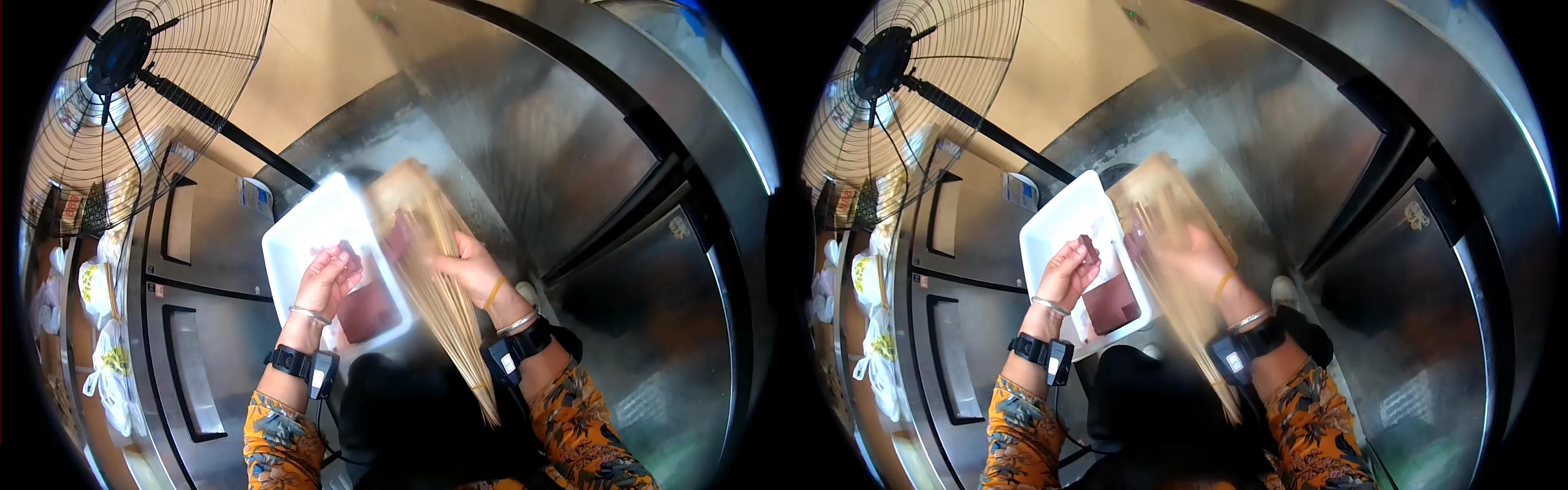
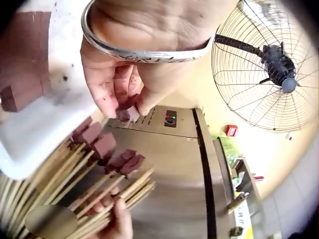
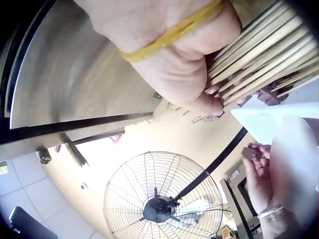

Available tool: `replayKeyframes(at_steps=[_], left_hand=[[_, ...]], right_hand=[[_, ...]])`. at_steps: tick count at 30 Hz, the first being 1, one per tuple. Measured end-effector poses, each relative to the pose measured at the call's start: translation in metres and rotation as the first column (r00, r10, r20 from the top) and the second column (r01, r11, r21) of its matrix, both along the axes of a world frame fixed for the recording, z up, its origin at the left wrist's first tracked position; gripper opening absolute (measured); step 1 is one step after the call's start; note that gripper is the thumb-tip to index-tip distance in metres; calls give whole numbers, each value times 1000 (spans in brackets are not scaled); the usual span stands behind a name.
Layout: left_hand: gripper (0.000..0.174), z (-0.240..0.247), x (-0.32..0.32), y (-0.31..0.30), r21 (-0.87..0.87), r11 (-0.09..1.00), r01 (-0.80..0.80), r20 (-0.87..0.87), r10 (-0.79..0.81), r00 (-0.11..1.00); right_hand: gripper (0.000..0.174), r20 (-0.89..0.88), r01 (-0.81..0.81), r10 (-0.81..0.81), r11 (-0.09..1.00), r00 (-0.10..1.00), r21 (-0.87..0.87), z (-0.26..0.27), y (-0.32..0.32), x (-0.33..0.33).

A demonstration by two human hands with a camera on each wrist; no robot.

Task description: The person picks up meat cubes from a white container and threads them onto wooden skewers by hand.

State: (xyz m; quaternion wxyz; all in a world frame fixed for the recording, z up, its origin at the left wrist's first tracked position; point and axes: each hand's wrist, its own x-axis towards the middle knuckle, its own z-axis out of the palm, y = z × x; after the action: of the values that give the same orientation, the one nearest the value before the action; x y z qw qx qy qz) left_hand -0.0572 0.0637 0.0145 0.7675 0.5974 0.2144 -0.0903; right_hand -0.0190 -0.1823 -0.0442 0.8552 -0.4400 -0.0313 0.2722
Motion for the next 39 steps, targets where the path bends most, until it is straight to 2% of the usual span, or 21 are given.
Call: replayKeyframes(at_steps=[5, 6, 9, 15, 21, 24, 27, 32, 36, 39], left_hand=[[27, 15, 27, -20, -195, 980, -49, 82, 66, 994], [29, 15, 31, -21, -232, 972, -38, 77, 57, 995], [30, 15, 38, -32, -294, 953, -76, 74, 102, 992], [31, 11, 46, -38, -273, 959, -80, 71, 103, 992], [32, 15, 46, -36, -278, 960, 37, 123, -2, 992], [34, 9, 48, -28, -47, 998, 46, 174, -37, 984], [31, 10, 46, -28, 134, 991, 18, 286, -56, 957], [29, 8, 50, -24, -29, 998, -55, 277, 61, 959], [28, 17, 53, -30, -124, 992, -35, 235, 63, 970], [27, 20, 56, -33, -62, 998, -18, 210, 31, 977]], right_hand=[[23, 100, 8, -9, 1000, 995, 6, -3, 1, -1], [22, 54, 26, -24, 999, 998, -45, 0, 2, -3], [20, 66, -18, 20, 999, 998, -35, 15, -3, -4], [21, 43, -27, 27, 1000, 999, -2, 17, 0, -4], [21, 85, -41, 45, 998, 995, -53, 21, 0, -1], [21, 88, -39, 45, 996, 995, -75, 22, 1, -1], [21, 105, -32, 44, 992, 994, -119, 21, 1, -1], [22, 113, -38, 50, 994, 992, -103, 20, 1, -1], [23, 118, -49, 60, 994, 991, -95, 24, 1, -3], [24, 113, -57, 67, 994, 991, -89, 27, 0, -3]])
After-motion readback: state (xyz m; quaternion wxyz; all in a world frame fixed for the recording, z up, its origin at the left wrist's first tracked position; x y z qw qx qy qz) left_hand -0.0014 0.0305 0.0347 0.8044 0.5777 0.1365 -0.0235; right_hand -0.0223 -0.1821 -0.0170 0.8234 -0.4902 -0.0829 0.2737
